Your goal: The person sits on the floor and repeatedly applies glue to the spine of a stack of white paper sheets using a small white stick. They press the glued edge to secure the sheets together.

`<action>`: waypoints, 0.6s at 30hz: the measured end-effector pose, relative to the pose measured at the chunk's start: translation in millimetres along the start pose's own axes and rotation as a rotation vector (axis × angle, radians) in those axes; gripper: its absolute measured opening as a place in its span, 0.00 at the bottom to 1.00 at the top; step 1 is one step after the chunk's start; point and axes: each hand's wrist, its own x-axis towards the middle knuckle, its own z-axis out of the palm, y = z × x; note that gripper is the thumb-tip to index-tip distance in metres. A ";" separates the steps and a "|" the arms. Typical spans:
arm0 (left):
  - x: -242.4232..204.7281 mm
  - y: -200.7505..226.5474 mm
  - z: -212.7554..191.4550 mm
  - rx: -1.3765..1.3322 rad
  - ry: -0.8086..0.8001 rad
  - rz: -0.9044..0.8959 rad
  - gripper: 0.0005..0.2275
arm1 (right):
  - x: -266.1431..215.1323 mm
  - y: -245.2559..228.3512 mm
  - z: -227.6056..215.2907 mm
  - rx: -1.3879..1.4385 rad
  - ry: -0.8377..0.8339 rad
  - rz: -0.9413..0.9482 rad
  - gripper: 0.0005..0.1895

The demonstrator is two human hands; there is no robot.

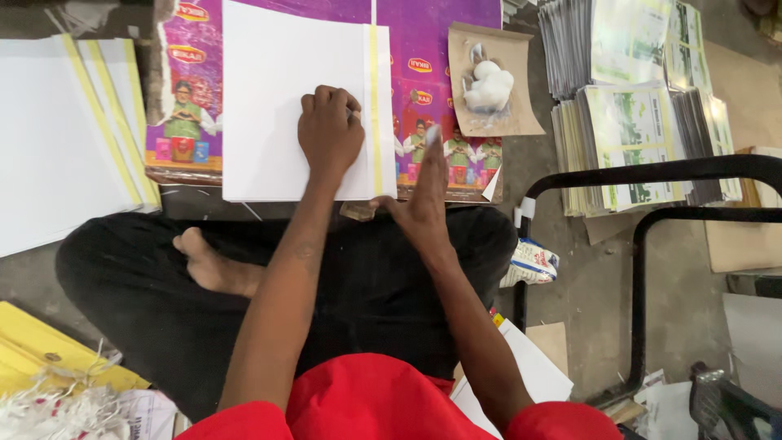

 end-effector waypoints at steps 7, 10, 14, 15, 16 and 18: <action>2.7 -93.3 -93.1 0.306 0.291 -0.077 0.48 | -41.3 -19.9 -16.0 0.418 0.169 0.054 0.60; -8.4 -135.3 -128.4 0.126 0.084 -0.246 0.38 | -50.8 -20.8 -12.3 0.464 0.191 0.090 0.56; -6.9 -182.6 -153.3 -0.087 0.105 -0.217 0.25 | -55.1 -22.1 -3.5 0.591 0.183 0.092 0.57; -5.0 -196.7 -160.4 -0.145 0.124 -0.228 0.24 | -55.0 -21.2 -2.1 0.596 0.165 0.107 0.57; -2.9 -213.7 -171.3 -0.149 0.146 -0.195 0.22 | -54.9 -20.0 -1.6 0.583 0.164 0.097 0.57; -0.8 -252.9 -201.1 -0.131 0.189 -0.132 0.20 | -57.0 -18.5 0.8 0.563 0.163 0.084 0.56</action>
